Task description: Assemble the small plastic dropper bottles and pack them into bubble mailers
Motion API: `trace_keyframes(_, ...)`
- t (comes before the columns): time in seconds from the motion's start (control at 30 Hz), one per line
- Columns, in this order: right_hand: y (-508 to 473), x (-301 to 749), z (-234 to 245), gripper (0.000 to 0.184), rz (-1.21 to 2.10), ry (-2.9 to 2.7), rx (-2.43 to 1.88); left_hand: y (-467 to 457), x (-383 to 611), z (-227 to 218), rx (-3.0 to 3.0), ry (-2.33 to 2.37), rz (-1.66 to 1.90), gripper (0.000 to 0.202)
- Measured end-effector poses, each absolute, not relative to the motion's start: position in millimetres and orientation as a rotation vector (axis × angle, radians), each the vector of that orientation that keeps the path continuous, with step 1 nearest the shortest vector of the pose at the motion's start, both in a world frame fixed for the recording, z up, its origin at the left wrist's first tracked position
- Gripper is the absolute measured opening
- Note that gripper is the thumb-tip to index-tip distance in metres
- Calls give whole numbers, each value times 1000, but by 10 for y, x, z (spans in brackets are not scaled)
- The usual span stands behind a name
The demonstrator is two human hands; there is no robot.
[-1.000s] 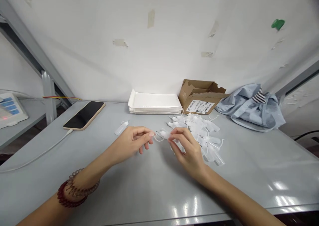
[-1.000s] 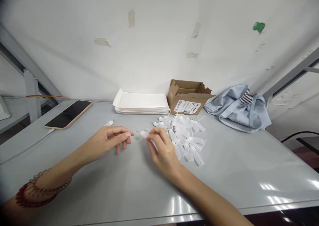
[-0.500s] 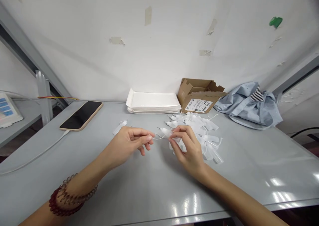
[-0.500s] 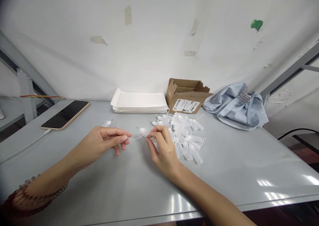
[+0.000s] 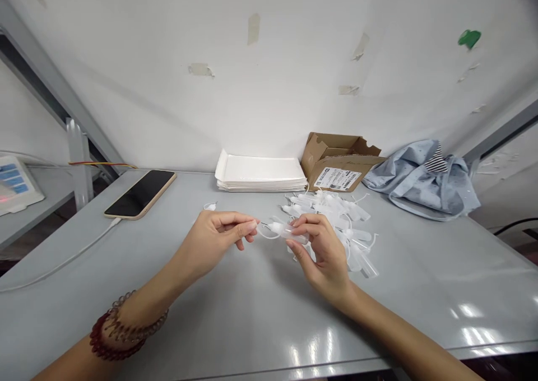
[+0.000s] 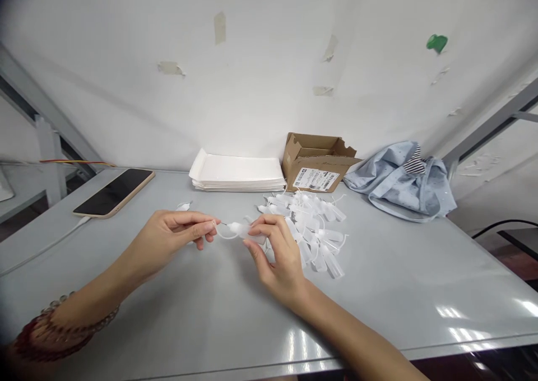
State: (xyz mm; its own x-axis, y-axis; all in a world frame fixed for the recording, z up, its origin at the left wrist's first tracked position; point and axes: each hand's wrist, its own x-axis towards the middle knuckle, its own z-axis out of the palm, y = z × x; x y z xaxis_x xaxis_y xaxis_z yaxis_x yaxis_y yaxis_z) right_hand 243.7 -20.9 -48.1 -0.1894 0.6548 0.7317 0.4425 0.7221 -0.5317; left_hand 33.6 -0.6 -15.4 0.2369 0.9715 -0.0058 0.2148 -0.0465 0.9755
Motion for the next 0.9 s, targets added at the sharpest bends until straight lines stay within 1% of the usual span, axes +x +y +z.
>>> trace_keyframes(0.1,-213,2439,-478,22,256,-1829,-829,-12,346,-136,1530,1140,900,19)
trace_keyframes(0.47,-230,2431,-460,22,244,-1837,-810,-8,355,-114,1627,1071,863,18)
trace_keyframes(0.9,-209,2444,-430,19,260,-1883,-809,-27,361,-102,1664,1091,841,19)
